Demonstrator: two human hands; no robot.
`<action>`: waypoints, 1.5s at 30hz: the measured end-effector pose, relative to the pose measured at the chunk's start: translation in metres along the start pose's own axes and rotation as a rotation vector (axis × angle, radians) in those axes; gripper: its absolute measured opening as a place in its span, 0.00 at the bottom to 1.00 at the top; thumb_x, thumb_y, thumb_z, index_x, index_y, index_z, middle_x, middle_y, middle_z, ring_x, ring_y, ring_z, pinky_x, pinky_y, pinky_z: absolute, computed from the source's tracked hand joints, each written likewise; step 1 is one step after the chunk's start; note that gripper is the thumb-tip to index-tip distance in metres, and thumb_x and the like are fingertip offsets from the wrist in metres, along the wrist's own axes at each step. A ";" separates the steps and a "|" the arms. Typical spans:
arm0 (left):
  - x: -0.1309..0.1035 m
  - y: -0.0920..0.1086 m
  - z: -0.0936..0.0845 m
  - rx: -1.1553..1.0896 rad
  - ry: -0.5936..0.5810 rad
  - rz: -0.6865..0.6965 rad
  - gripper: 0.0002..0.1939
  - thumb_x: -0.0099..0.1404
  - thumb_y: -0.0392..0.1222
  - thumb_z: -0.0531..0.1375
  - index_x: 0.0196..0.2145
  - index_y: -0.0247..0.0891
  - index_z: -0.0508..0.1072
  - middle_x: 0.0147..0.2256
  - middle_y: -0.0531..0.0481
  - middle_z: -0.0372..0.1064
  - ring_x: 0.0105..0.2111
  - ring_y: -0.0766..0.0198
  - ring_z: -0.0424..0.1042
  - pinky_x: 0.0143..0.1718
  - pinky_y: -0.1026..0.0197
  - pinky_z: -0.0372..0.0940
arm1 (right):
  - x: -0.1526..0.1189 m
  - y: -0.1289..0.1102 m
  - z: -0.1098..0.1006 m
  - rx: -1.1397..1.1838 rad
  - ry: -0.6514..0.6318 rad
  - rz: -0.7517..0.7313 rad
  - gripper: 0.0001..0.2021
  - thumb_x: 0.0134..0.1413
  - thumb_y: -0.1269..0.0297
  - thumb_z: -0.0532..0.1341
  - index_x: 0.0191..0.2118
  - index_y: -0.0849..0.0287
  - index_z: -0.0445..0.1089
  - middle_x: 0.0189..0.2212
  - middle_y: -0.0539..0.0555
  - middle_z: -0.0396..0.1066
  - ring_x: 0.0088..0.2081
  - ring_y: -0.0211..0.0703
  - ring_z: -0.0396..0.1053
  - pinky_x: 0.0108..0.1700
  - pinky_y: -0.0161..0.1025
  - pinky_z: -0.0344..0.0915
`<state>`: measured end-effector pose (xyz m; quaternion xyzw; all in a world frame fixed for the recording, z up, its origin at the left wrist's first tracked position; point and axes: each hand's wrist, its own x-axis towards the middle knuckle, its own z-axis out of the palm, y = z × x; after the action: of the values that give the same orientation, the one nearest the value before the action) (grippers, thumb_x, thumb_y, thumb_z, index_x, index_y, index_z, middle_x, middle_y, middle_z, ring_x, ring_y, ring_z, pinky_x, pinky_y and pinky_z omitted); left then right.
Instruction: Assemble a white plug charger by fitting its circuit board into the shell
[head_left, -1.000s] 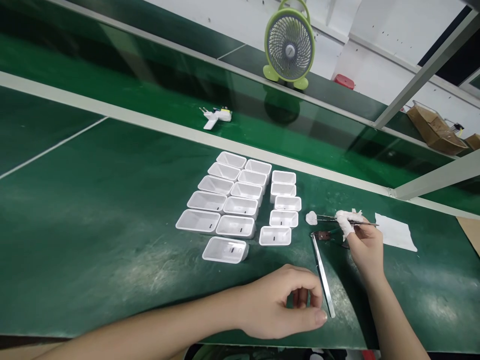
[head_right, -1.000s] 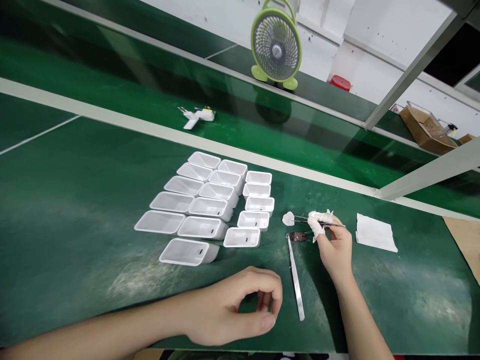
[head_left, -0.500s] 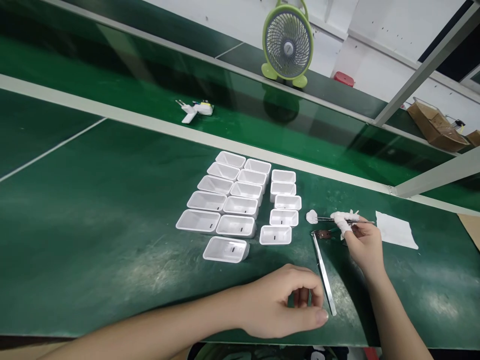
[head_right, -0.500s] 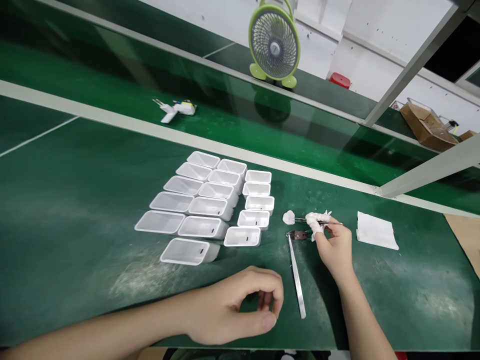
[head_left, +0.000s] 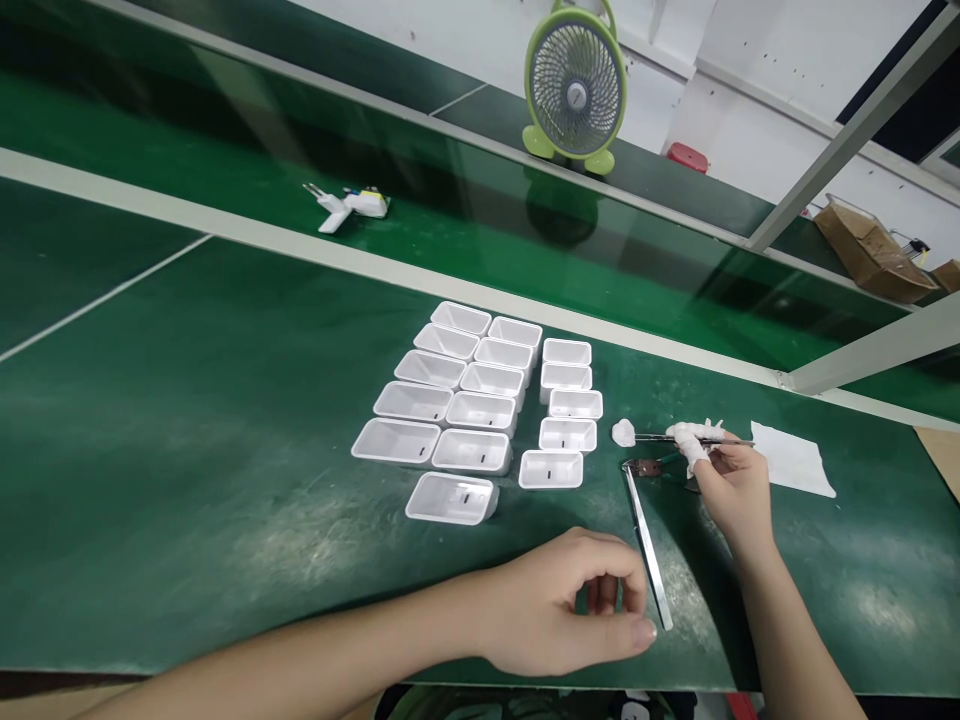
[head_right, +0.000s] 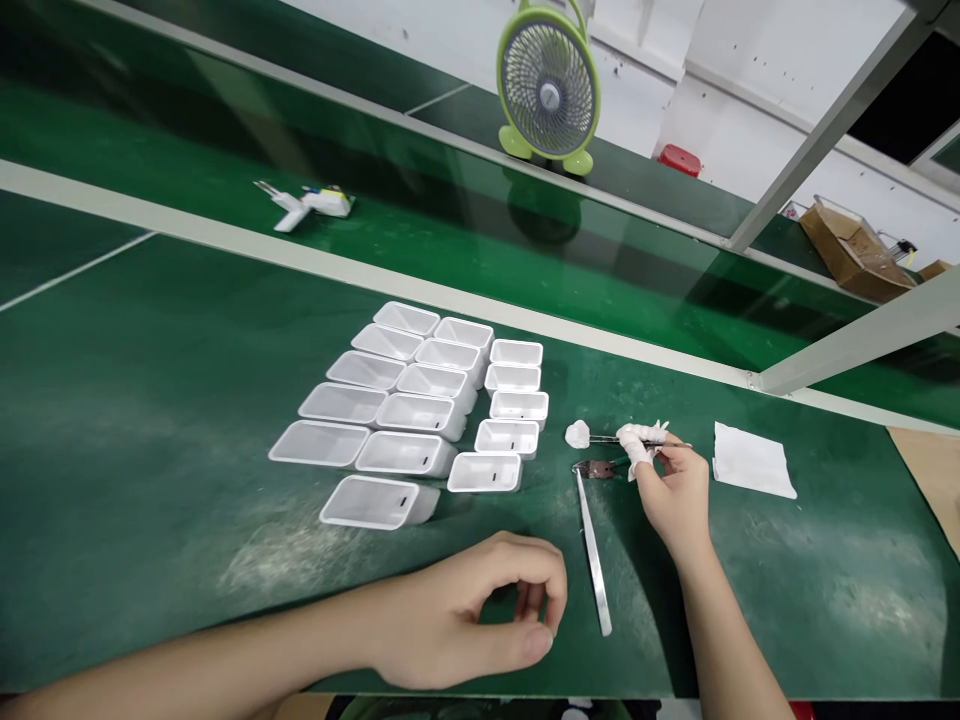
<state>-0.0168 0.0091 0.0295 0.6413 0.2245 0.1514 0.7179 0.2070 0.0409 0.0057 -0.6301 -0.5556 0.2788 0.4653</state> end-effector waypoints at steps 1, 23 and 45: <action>0.000 0.000 0.000 -0.003 -0.002 -0.003 0.13 0.62 0.49 0.57 0.30 0.36 0.70 0.31 0.50 0.67 0.30 0.63 0.66 0.33 0.62 0.65 | 0.000 -0.001 0.000 0.006 -0.003 -0.001 0.08 0.47 0.62 0.66 0.31 0.59 0.80 0.37 0.59 0.79 0.43 0.55 0.77 0.47 0.48 0.74; 0.000 -0.003 0.002 -0.008 0.008 0.037 0.12 0.62 0.48 0.58 0.29 0.36 0.70 0.30 0.50 0.67 0.29 0.65 0.66 0.32 0.64 0.63 | 0.002 -0.007 -0.005 0.080 0.120 0.021 0.12 0.44 0.54 0.70 0.30 0.58 0.78 0.35 0.58 0.79 0.41 0.53 0.76 0.51 0.51 0.71; -0.001 -0.001 0.002 -0.007 0.017 0.076 0.11 0.63 0.46 0.58 0.29 0.36 0.69 0.30 0.51 0.66 0.30 0.65 0.65 0.33 0.64 0.63 | 0.007 0.009 0.004 0.096 0.009 0.121 0.14 0.40 0.51 0.71 0.25 0.59 0.76 0.31 0.58 0.78 0.37 0.53 0.76 0.41 0.45 0.72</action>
<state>-0.0169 0.0063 0.0288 0.6454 0.2054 0.1849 0.7121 0.2097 0.0495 -0.0030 -0.6407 -0.5004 0.3300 0.4798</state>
